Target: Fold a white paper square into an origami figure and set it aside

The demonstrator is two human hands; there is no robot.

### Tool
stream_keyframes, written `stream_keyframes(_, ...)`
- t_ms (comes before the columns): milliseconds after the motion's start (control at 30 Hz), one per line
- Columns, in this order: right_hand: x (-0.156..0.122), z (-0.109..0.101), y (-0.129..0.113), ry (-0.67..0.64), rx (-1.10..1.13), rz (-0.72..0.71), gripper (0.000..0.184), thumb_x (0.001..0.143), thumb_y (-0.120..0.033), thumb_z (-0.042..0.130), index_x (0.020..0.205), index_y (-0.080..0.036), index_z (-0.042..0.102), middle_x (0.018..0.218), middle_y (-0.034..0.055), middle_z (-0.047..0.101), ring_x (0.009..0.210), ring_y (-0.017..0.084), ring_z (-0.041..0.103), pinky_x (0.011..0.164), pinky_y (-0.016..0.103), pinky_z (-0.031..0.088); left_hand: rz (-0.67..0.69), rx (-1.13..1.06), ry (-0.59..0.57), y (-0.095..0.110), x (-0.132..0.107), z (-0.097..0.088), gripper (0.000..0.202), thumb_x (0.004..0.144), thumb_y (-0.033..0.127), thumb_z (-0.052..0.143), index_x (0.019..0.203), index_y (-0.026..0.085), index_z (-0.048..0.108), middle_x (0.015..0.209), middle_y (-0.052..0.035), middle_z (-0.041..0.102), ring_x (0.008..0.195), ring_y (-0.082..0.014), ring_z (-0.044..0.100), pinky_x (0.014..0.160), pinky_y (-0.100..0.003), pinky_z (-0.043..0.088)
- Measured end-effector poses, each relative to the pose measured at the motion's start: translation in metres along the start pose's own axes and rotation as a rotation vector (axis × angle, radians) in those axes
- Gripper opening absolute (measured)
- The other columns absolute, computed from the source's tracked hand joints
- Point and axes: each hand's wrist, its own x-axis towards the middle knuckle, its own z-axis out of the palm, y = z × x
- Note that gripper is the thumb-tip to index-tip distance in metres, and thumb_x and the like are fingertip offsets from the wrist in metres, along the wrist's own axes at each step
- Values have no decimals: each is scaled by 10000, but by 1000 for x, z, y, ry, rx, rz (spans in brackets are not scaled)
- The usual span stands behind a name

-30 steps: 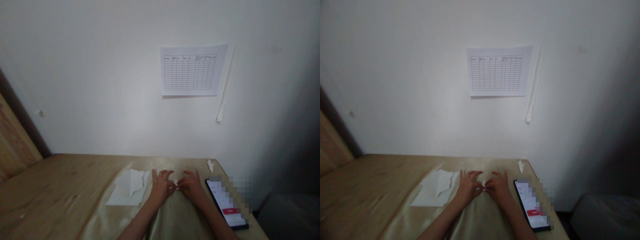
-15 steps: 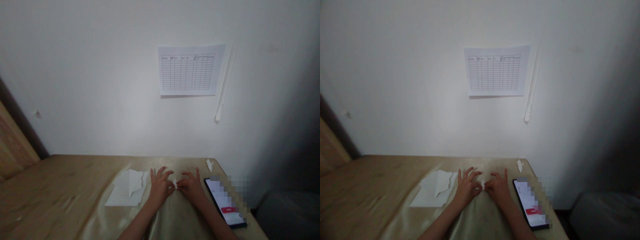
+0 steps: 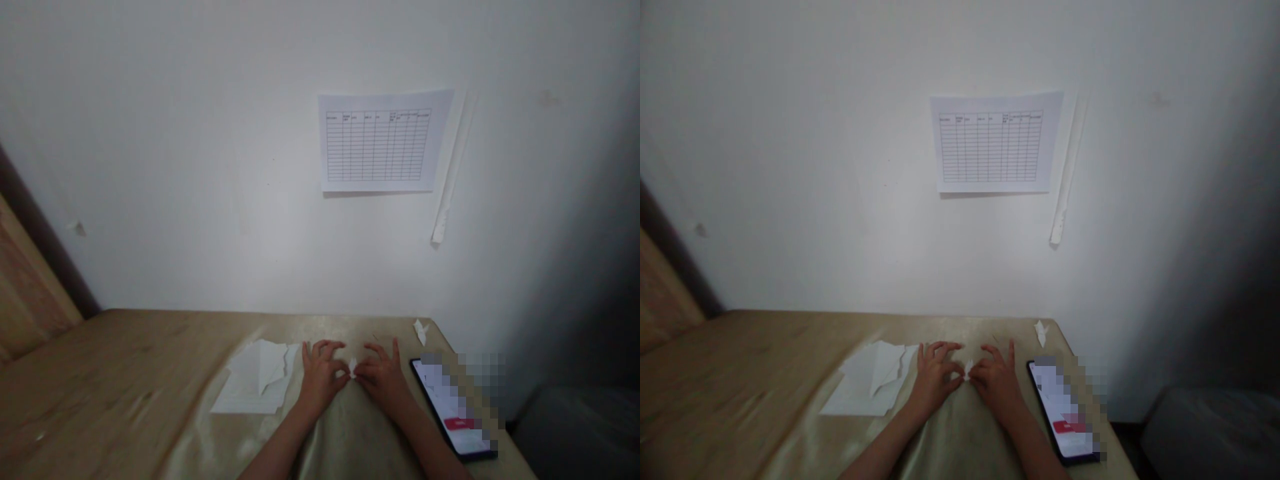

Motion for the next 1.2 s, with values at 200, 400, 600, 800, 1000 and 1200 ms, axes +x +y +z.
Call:
stream_keyframes(200, 2, 1, 0, -40, -38, 4, 172, 896, -307, 631, 969, -413, 744, 994, -48, 747, 1341, 254, 449, 1148, 639, -186, -1, 12, -40, -1, 2, -1, 121, 752, 285, 804, 805, 393, 783, 1397, 52, 584, 1306, -322, 410, 1126, -745, 6)
stream_keyframes(400, 8, -3, -4, -49, -59, -5, 174, 886, -259, 629, 893, -381, 754, 932, -48, 762, 1334, 248, 468, 1149, 629, -210, 9, 45, -37, -1, 3, -5, 102, 756, 318, 804, 810, 402, 785, 1396, 63, 585, 1314, -333, 398, 1112, -758, -86)
stream_keyframes(600, 7, -4, -5, -12, -51, -17, 199, 882, -231, 618, 846, -370, 754, 914, -54, 771, 1335, 252, 476, 1151, 638, -205, 2, 46, -6, 2, 2, -3, 163, 718, 252, 818, 778, 399, 783, 1353, 59, 606, 1320, -340, 392, 1118, -739, -104)
stream_keyframes(800, 7, -2, -5, -14, -60, -23, 200, 876, -212, 613, 852, -355, 751, 909, -50, 770, 1326, 244, 485, 1157, 628, -214, -5, 21, -10, -4, 1, 0, 90, 731, 299, 807, 780, 370, 781, 1293, 33, 640, 1311, -331, 400, 1125, -730, -94)
stream_keyframes(1000, 4, -1, -3, -2, -3, -14, 249, 894, -182, 555, 870, -341, 746, 916, -40, 760, 1315, 234, 491, 1166, 613, -192, -13, 3, -27, -5, 2, -3, 87, 721, 295, 821, 761, 356, 776, 1291, 34, 645, 1298, -327, 414, 1116, -741, -74)
stream_keyframes(1200, -2, -9, -4, -48, 82, 43, 279, 868, -192, 515, 921, -341, 745, 1031, -24, 740, 1335, 250, 455, 1164, 640, -125, -30, -28, -47, -8, 3, -1, 70, 733, 328, 815, 785, 350, 773, 1274, 20, 649, 1281, -310, 433, 1127, -729, 10)
